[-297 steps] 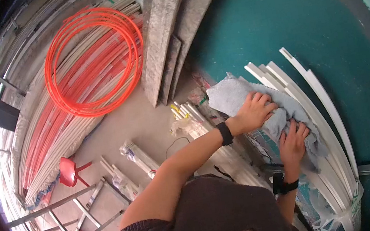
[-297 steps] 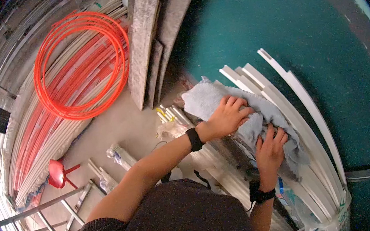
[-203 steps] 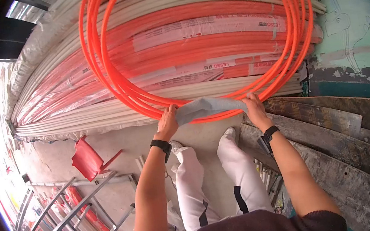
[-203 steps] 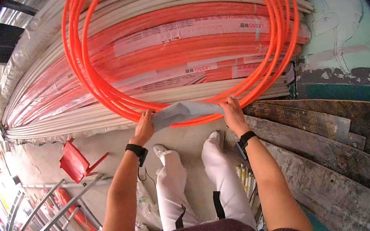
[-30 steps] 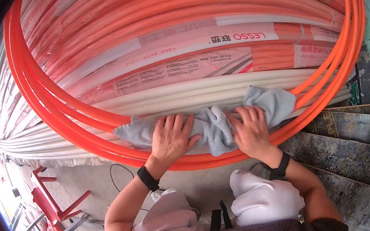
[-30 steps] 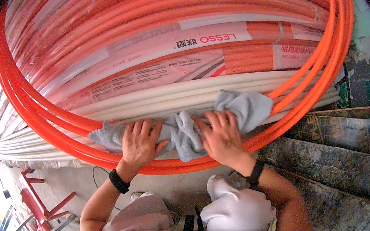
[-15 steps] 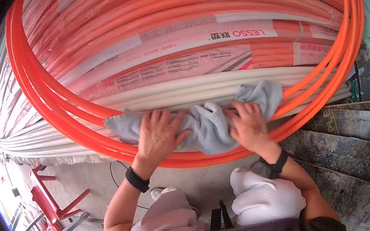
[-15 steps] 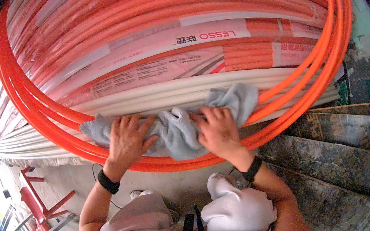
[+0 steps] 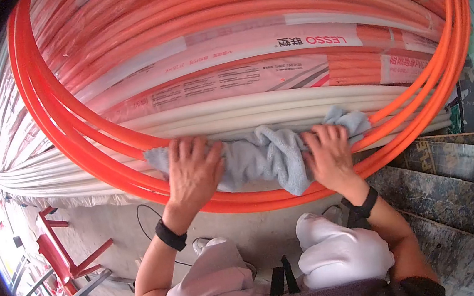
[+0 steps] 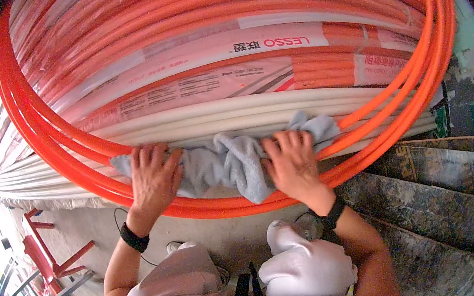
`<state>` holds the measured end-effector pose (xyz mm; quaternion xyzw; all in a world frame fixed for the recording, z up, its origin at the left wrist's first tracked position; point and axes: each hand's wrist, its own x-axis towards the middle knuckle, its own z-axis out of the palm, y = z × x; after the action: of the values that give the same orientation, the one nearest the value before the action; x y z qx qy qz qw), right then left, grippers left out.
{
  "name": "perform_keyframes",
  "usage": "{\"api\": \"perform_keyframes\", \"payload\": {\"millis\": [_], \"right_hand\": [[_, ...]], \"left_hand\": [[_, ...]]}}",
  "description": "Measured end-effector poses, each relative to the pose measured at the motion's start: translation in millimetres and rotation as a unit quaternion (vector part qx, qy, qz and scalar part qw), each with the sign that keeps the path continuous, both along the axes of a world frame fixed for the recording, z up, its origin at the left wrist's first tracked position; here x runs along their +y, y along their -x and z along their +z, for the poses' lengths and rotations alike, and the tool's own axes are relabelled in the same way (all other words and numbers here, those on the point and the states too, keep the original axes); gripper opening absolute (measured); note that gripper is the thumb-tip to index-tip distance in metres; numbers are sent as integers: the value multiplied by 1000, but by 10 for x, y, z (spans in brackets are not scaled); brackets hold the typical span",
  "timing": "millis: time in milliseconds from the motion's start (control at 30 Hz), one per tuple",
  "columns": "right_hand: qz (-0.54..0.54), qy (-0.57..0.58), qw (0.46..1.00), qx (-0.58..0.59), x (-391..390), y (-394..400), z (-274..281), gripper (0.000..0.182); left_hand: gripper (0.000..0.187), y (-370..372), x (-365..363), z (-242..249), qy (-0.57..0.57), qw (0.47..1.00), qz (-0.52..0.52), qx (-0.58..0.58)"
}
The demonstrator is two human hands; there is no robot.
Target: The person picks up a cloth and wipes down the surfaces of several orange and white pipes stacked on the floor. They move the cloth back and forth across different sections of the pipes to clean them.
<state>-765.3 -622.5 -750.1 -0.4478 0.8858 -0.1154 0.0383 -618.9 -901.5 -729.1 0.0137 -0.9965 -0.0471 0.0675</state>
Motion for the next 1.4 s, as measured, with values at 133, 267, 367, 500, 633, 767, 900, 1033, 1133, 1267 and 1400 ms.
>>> {"api": "perform_keyframes", "payload": {"millis": [133, 267, 367, 500, 633, 767, 900, 1033, 1133, 1267, 1400], "right_hand": [[92, 21, 995, 23, -323, -118, -133, 34], [96, 40, 995, 15, -523, -187, -180, 37], [80, 53, 995, 0, -466, -201, -173, 43], [72, 56, 995, -42, -419, -254, -14, 63], [78, 115, 986, -90, -286, -115, 63, 60], [54, 36, 996, -69, -231, -40, 106, 53], [99, 18, 995, -3, -437, -138, 43, 51], [137, -35, 989, 37, -771, -284, -26, 46], [133, -22, 990, 47, -828, -369, -98, 49], [128, 39, 990, 36, -693, -359, -137, 44], [135, 69, 988, -19, -369, -207, -118, 39]], "left_hand": [[41, 34, 211, -78, -35, 999, -30, -6], [45, -3, 123, -106, -44, 998, -44, 0], [42, -46, -147, -24, 17, 1000, 18, 4], [35, -82, -609, 207, 72, 990, 106, 51], [29, -70, -616, 323, 154, 959, 145, 189], [28, -115, -498, 221, 13, 993, 116, 32], [32, -101, -396, -3, 70, 994, 73, 34], [36, -33, -110, 7, 26, 999, 43, -12], [35, 0, 167, -19, -16, 997, -17, -71], [31, 24, 213, -39, -2, 999, -36, -29], [30, 89, 415, -72, -1, 997, -61, -56]]}}
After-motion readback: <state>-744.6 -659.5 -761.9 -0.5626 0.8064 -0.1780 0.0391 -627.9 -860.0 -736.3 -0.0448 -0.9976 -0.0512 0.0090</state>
